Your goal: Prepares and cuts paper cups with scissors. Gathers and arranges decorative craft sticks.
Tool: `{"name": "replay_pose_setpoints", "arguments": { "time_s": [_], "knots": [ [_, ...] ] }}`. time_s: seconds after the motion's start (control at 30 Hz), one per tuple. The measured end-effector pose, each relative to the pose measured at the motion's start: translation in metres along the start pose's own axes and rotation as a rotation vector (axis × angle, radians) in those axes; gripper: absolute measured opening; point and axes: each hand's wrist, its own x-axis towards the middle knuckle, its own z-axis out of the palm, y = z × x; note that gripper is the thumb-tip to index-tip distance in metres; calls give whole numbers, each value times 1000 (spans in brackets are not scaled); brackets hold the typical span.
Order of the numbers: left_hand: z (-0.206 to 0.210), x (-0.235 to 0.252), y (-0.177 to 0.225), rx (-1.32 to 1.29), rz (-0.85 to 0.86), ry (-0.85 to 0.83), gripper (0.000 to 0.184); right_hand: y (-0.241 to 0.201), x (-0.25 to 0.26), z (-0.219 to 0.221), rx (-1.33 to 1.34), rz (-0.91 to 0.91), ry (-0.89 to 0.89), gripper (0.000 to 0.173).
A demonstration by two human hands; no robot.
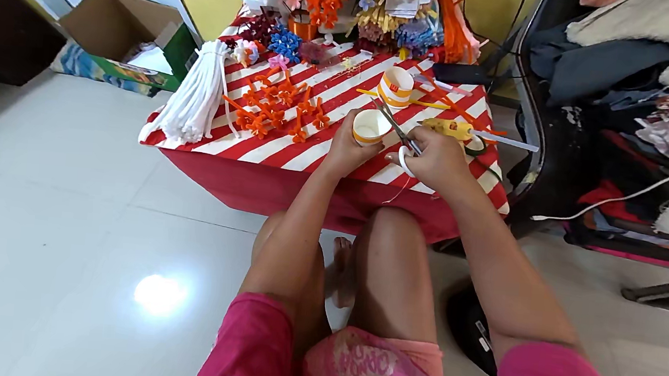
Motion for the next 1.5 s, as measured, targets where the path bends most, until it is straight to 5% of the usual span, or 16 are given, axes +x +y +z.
{"name": "replay_pose_setpoints", "arguments": {
  "time_s": [0.5, 0.77, 0.9, 1.03, 1.3, 1.5],
  "knots": [
    [-5, 3, 0, -122, -63, -62, 71, 9, 4, -1, 56, 12, 4, 26],
    [-12, -13, 17, -647, -165, -91, 79, 1, 15, -2, 27, 187, -69, 49],
    [-22, -26, 25, -812, -249, -100, 43, -7, 3, 11, 6, 181, -41, 47],
    [-33, -29, 22, -904, -262, -162, 34, -5, 4, 25, -133, 206, -73, 36],
    [-41, -34, 27, -1033, -303, -155, 38, 6, -6, 50, -270, -129, 109, 20],
    [-40, -34, 25, -1087, -316, -153, 49, 19, -16, 50, -183, -256, 12, 26]
  ]
}}
